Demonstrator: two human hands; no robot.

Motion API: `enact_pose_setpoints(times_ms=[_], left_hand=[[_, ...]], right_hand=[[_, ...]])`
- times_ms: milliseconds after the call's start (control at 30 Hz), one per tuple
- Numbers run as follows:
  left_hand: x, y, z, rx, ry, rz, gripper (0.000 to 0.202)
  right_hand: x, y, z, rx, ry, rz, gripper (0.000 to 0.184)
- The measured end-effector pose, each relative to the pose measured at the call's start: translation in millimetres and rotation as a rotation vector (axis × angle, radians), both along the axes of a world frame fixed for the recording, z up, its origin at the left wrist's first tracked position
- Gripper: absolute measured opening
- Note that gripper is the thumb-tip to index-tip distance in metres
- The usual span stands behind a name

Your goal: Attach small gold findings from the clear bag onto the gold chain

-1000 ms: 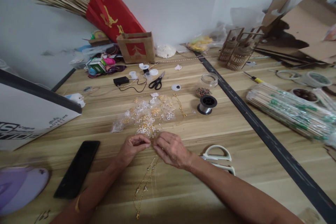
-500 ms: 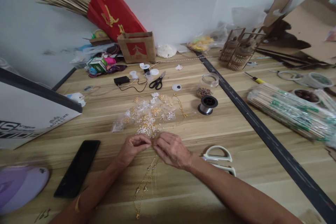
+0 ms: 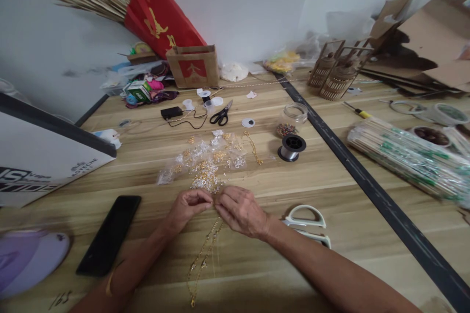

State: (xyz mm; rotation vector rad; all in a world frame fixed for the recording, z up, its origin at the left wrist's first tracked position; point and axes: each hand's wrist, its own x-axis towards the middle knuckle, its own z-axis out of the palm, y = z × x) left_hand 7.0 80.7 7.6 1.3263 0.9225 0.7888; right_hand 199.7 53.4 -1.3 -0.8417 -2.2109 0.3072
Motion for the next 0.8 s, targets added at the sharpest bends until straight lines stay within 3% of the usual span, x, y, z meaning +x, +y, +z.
enact_pose_setpoints(times_ms=[800], left_hand=[[-1.4, 1.0, -2.1, -0.022, -0.03, -0.009, 0.018]], right_hand=[[0.4, 1.9, -5.1, -0.015, 0.017, 0.039, 0.01]])
